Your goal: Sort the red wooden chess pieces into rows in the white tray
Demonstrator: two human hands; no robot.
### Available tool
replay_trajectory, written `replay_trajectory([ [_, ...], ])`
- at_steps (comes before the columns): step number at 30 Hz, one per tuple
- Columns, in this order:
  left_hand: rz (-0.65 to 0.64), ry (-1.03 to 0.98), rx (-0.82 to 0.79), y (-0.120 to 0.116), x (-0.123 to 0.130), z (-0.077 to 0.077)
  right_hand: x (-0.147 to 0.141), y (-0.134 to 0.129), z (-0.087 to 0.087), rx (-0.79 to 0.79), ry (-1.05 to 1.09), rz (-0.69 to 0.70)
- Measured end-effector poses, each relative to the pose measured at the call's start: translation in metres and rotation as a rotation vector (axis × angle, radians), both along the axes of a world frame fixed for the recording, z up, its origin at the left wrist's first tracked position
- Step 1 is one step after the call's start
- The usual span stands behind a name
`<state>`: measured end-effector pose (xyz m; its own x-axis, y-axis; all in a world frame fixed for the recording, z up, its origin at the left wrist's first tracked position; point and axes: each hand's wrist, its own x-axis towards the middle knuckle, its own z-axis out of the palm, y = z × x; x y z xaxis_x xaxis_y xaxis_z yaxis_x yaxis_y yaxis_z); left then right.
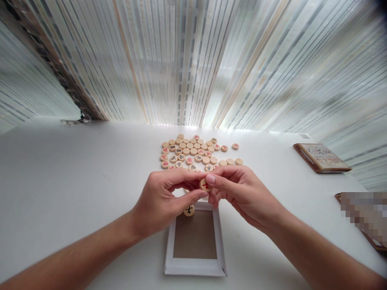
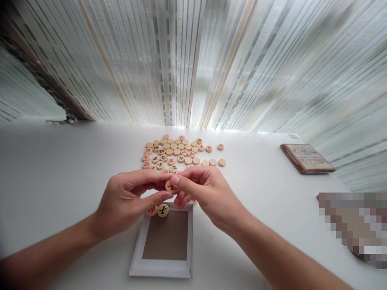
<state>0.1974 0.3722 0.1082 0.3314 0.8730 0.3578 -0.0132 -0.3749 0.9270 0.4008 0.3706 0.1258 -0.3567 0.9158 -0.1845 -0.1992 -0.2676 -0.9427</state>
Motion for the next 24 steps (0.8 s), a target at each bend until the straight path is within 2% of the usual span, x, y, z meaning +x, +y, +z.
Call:
replay_trajectory([
  [8, 0.025, -0.079, -0.058, 0.0003, 0.0024, 0.0011, 0.0021, -0.001, -0.0017, 0.006, 0.045, 0.051],
  [14, 0.031, -0.017, 0.032, -0.003, 0.0029, 0.0008, -0.0037, -0.0029, -0.0044, -0.022, 0.01, -0.017],
  [24, -0.058, -0.033, -0.009, -0.0032, 0.0007, -0.0023, -0.0003, -0.0028, -0.0016, 0.07, -0.034, 0.033],
])
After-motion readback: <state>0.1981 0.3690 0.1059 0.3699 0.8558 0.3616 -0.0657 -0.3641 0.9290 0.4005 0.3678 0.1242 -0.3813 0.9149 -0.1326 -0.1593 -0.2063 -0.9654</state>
